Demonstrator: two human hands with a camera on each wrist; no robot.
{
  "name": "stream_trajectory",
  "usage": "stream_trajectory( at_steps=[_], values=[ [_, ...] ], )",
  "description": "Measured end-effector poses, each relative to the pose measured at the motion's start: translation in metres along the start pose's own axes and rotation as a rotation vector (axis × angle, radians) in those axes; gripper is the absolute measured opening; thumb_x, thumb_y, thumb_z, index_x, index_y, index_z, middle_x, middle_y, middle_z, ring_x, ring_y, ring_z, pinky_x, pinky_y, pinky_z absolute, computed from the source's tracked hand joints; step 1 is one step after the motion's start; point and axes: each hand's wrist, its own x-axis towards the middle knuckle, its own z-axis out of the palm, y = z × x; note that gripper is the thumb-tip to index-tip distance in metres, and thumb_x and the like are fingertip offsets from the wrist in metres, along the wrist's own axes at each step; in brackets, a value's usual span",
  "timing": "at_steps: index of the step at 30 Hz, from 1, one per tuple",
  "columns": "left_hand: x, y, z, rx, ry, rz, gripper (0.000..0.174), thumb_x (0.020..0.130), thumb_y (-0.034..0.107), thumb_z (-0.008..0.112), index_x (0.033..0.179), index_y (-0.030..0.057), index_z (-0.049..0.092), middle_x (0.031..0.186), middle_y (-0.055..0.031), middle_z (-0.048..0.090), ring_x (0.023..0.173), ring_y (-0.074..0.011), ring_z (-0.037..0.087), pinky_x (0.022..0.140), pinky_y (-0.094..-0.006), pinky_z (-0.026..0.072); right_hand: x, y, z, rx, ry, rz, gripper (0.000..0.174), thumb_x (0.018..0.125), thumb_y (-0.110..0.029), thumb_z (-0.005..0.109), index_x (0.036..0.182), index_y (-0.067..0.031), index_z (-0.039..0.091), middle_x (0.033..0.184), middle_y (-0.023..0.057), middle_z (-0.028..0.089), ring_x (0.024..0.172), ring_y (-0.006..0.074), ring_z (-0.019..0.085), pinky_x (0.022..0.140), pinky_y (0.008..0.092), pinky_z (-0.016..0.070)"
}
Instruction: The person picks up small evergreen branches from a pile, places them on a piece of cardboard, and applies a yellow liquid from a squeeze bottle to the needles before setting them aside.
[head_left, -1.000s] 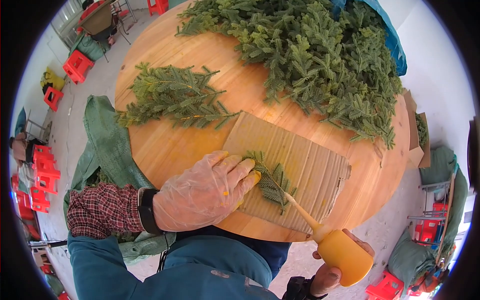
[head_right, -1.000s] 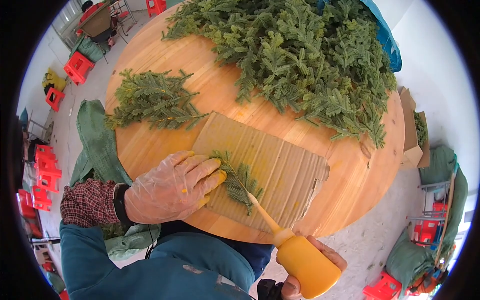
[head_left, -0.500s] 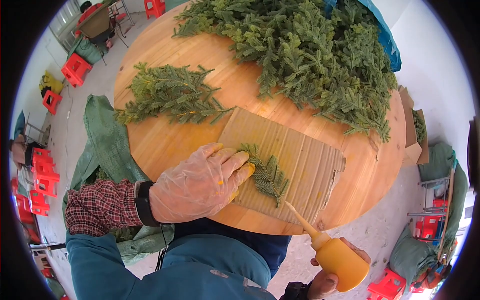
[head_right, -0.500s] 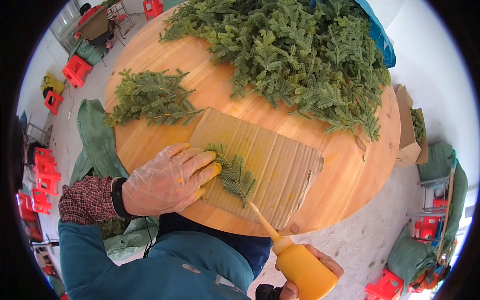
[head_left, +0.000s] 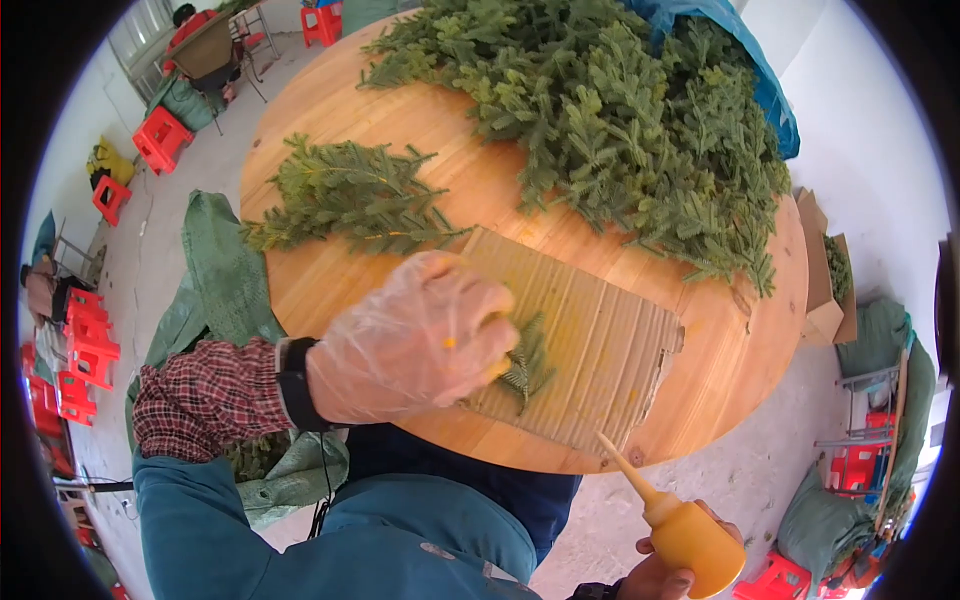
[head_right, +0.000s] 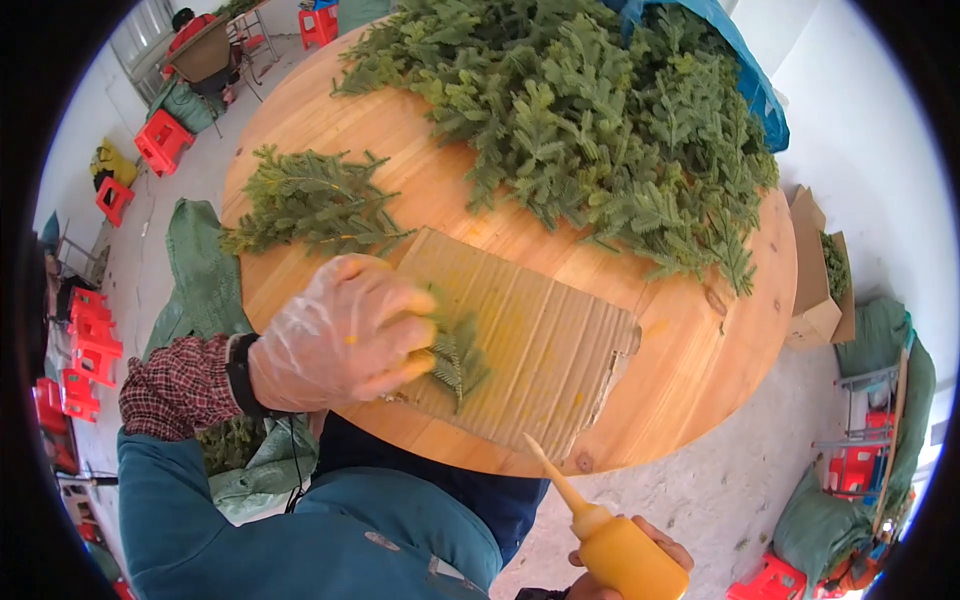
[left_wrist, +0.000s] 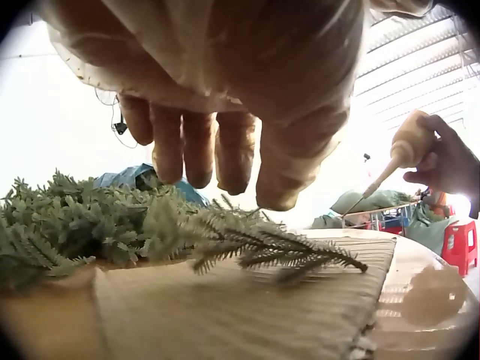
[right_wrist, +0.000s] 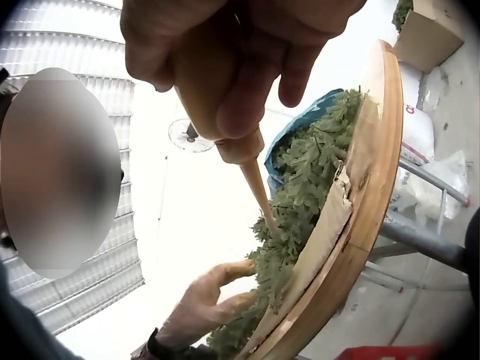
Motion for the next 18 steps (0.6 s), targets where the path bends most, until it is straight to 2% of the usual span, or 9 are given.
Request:
stream_trajectory(
  at_steps=[1, 3, 4, 7, 11, 16, 18],
  values=[
    [0.004, 0.001, 0.004, 0.016, 0.004, -0.012, 0.048, 0.084, 0.026, 0.067, 0.128, 0.008, 0.059, 0.129, -0.0123, 0.056, 0.119, -0.0277, 0.057, 0.109, -0.0462, 0.0378, 0.002, 0.002, 0.002, 0.016, 0.051, 0.0, 0.078, 0.087, -0.069, 0.058, 0.113, 0.0045, 0.051, 0.082, 0.0157, 0.059, 0.062, 0.022, 0.055, 0.05, 0.0274, 0.0403],
    [0.013, 0.003, 0.024, 0.168, 0.281, 0.085, 0.028, 0.091, 0.021, 0.056, 0.114, 0.0072, 0.06, 0.107, -0.0099, 0.061, 0.105, -0.024, 0.061, 0.102, -0.0419, 0.0428, 0.007, 0.004, 0.009, 0.065, 0.088, -0.016, 0.078, 0.087, -0.069, 0.058, 0.113, 0.0045, 0.05, 0.083, 0.0163, 0.059, 0.062, 0.0221, 0.055, 0.049, 0.0271, 0.0399],
    [0.015, 0.001, 0.028, 0.195, 0.286, 0.067, 0.028, 0.091, 0.021, 0.056, 0.114, 0.0072, 0.06, 0.107, -0.0099, 0.061, 0.105, -0.024, 0.061, 0.102, -0.0419, 0.0428, 0.009, 0.002, 0.01, 0.063, 0.081, 0.003, 0.078, 0.087, -0.069, 0.058, 0.114, 0.0042, 0.049, 0.083, 0.0166, 0.058, 0.062, 0.0222, 0.054, 0.05, 0.0275, 0.0401],
    [0.015, -0.005, 0.035, 0.125, 0.194, 0.17, 0.022, 0.091, 0.018, 0.054, 0.11, 0.0078, 0.059, 0.098, -0.0069, 0.061, 0.099, -0.0228, 0.063, 0.103, -0.0407, 0.0442, 0.008, 0.006, 0.009, 0.071, 0.065, 0.043, 0.079, 0.086, -0.068, 0.059, 0.116, 0.0035, 0.048, 0.084, 0.017, 0.058, 0.061, 0.0223, 0.053, 0.052, 0.0284, 0.0406],
    [0.003, -0.007, 0.035, 0.146, 0.078, 0.109, 0.028, 0.09, 0.015, 0.055, 0.116, 0.007, 0.06, 0.098, -0.0072, 0.061, 0.097, -0.025, 0.063, 0.102, -0.0436, 0.0467, 0.011, 0.023, 0.001, 0.097, 0.046, 0.032, 0.077, 0.088, -0.066, 0.059, 0.12, 0.003, 0.047, 0.084, 0.0165, 0.058, 0.063, 0.0224, 0.052, 0.058, 0.0303, 0.0415],
    [-0.011, -0.019, 0.021, 0.176, 0.202, 0.1, 0.03, 0.086, 0.015, 0.061, 0.115, 0.0066, 0.061, 0.097, -0.0079, 0.06, 0.099, -0.0257, 0.061, 0.101, -0.0432, 0.0467, 0.019, 0.025, 0.009, 0.121, 0.072, 0.026, 0.076, 0.088, -0.065, 0.06, 0.12, 0.003, 0.046, 0.084, 0.0164, 0.058, 0.064, 0.0224, 0.052, 0.06, 0.0308, 0.0415],
    [-0.015, -0.033, 0.003, 0.458, 0.276, -0.033, 0.028, 0.087, 0.018, 0.057, 0.112, 0.0071, 0.062, 0.097, -0.0067, 0.061, 0.1, -0.0245, 0.062, 0.097, -0.0424, 0.0465, 0.02, 0.023, 0.008, 0.118, 0.084, 0.032, 0.076, 0.088, -0.064, 0.06, 0.12, 0.003, 0.046, 0.084, 0.0164, 0.058, 0.065, 0.0224, 0.052, 0.061, 0.031, 0.0414]
  ],
)
